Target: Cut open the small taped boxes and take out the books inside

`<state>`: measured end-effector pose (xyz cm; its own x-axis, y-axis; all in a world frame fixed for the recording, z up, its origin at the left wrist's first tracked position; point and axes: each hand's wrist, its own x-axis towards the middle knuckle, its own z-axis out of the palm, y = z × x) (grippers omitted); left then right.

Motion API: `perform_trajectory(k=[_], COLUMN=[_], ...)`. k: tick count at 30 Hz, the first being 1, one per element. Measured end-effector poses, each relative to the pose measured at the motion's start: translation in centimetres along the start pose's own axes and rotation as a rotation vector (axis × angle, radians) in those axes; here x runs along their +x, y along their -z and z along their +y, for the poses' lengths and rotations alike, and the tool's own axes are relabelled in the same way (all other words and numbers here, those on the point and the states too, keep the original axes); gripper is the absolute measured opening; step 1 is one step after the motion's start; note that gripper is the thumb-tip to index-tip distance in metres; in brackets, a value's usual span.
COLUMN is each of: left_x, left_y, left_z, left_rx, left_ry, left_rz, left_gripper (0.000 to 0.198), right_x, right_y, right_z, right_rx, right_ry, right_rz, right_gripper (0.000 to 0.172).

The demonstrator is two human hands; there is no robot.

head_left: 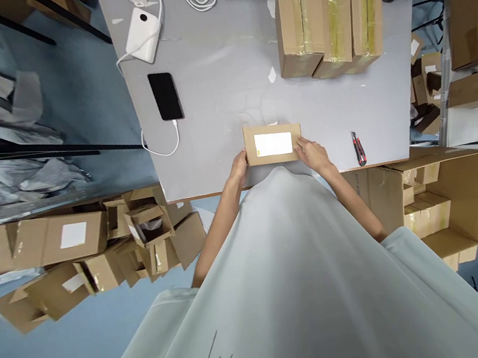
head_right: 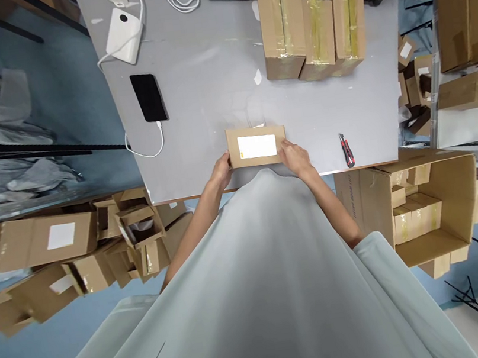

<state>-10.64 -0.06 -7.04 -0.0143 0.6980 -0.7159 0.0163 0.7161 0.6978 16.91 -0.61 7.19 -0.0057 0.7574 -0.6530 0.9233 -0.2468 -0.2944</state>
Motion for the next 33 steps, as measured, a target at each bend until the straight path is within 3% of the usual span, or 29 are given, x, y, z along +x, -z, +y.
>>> perform_trajectory(k=[4, 9, 13, 21, 25, 28, 33], left_x=[-0.4, -1.2, -2.3, -5.9, -6.9, -6.8, -6.3], left_y=[-0.2, -0.4, -2.2, -5.4, -4.8, -3.7, -2.7], left_z=[0.3, 1.3, 2.2, 5.8, 7.3, 7.6, 7.3], left_rx=[-0.115, -0.063, -0.022, -0.024, 0.125, 0.229, 0.257], left_ry=[0.122, 0.073, -0.016, -0.190, -0.305, -0.300, -0.262], left_rz=[-0.056, -0.101, -0.138, -0.289, -0.219, -0.171, -0.148], left_gripper=[0.054, 0.061, 0.066, 0.064, 0.060, 0.057, 0.059], right_x=[0.8, 2.2, 1.4, -3.1, -3.3, -2.7, -1.9], right_y=[-1.1, -2.8, -2.9, -1.4, -1.3, -1.7, -3.0], right_z=[0.1, 3.4, 5.3, 2.5, 1.7, 1.8, 1.4], right_rx=[-0.003, 0.247, 0.343, 0.498, 0.679, 0.728, 0.658], right_ry=[-0.028, -0.027, 0.032, 0.104, 0.176, 0.152, 0.122], right_rz=[0.016, 0.183, 0.228, 0.346, 0.312, 0.231, 0.239], right_gripper=[0.055, 0.071, 0.086, 0.089, 0.075, 0.069, 0.074])
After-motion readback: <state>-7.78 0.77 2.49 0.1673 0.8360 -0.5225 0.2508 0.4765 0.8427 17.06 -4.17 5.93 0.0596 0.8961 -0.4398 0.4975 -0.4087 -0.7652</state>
